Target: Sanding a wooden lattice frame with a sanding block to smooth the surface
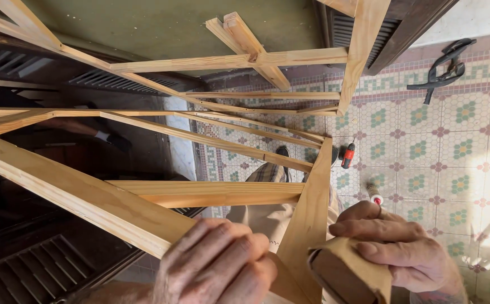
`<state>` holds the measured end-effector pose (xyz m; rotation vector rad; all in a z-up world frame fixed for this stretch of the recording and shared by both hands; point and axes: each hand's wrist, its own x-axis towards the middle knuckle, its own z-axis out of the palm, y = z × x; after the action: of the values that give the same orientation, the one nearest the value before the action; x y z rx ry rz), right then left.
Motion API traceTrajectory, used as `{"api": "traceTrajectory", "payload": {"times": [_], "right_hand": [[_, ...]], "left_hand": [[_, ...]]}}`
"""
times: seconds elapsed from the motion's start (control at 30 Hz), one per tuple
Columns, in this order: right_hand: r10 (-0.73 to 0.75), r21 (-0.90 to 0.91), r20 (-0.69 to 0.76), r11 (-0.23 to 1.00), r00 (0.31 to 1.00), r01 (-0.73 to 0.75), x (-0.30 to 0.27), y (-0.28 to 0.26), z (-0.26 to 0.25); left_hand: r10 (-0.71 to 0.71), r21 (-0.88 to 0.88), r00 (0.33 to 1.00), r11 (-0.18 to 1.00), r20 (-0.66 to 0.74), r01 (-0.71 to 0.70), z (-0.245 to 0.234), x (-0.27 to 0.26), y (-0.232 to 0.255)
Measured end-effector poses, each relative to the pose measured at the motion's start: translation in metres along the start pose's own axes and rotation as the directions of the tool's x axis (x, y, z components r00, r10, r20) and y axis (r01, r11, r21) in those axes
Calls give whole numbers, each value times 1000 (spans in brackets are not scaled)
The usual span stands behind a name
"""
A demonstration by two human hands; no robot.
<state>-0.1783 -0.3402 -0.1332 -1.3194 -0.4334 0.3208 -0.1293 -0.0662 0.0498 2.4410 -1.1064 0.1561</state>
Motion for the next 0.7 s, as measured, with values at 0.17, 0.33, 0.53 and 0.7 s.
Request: {"api": "traceTrajectory", "payload": {"times": [0.17,0.33,0.53,0.7], "right_hand": [[-346,17,306,934,887,358,45,-4,-17],[-440,-17,435,868,785,496,113,-56,-1],[-432,-10,433,875,791,484,102,-44,-10],[-398,-34,335,900,854,433,100,-48,-6]], "left_hand": [[-100,343,995,934,-30,105,-7,2,-14],[-99,367,993,923,-60,114,4,-4,-16],[-97,340,989,931,-114,130,17,-9,-21],[-138,379,982,908,-131,178,21,-10,-18]]}}
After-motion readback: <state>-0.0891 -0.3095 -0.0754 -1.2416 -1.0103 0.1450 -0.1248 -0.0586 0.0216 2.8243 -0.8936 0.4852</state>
